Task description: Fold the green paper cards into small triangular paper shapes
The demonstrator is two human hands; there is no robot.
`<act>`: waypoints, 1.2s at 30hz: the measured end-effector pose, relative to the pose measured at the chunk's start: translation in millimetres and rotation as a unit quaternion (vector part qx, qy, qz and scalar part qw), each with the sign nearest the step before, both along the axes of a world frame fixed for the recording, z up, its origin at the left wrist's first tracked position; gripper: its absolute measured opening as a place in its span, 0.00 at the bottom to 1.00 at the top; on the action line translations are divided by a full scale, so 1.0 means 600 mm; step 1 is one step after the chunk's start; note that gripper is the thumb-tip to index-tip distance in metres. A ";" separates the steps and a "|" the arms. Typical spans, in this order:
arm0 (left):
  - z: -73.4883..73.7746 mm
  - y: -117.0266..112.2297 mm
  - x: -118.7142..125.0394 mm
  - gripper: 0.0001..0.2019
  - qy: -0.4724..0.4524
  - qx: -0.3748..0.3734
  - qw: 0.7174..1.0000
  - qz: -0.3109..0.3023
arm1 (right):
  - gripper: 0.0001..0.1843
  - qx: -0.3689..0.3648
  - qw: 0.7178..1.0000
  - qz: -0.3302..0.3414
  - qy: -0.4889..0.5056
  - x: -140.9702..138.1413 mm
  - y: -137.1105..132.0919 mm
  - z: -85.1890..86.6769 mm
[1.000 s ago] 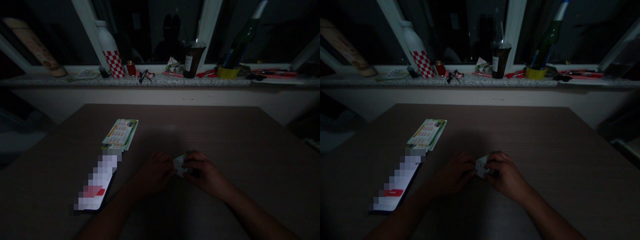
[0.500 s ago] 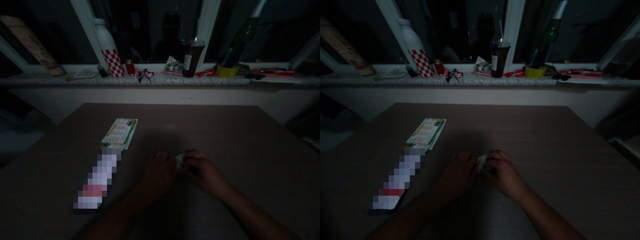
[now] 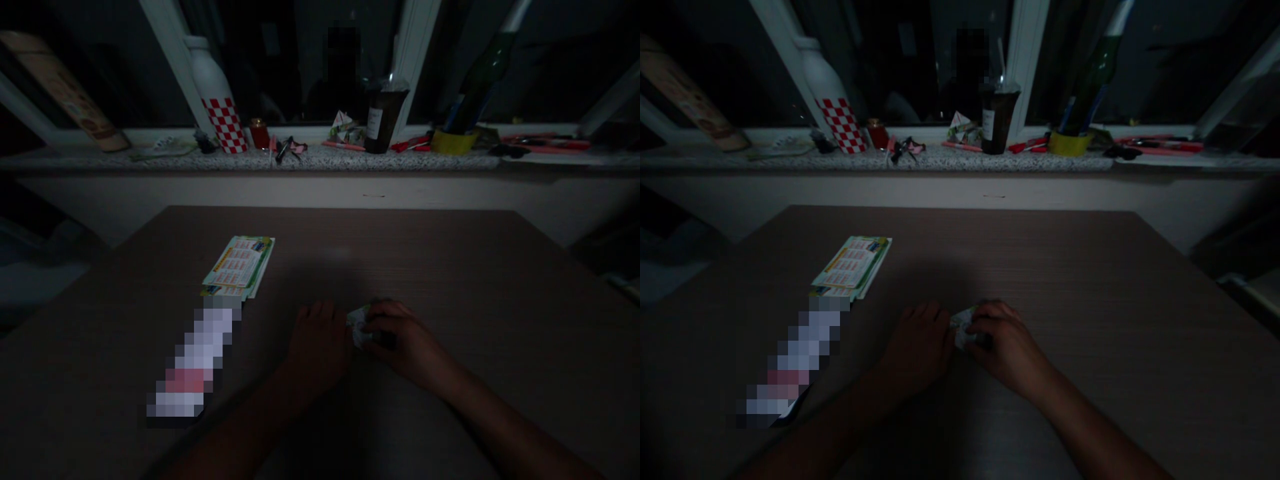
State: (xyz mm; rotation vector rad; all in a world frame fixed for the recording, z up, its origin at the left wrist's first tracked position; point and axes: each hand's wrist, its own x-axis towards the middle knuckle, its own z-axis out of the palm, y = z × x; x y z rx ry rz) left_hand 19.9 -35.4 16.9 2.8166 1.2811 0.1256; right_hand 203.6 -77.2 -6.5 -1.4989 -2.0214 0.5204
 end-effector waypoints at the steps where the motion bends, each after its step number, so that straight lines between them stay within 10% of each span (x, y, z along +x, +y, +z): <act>1: 0.000 0.000 0.000 0.13 0.001 0.000 1.000 0.001 | 0.09 -0.001 1.000 0.000 -0.001 0.001 0.000 -0.001; 36: 0.001 0.000 0.002 0.13 0.000 -0.010 1.000 0.011 | 0.25 -0.022 0.997 0.046 -0.062 0.000 -0.007 0.021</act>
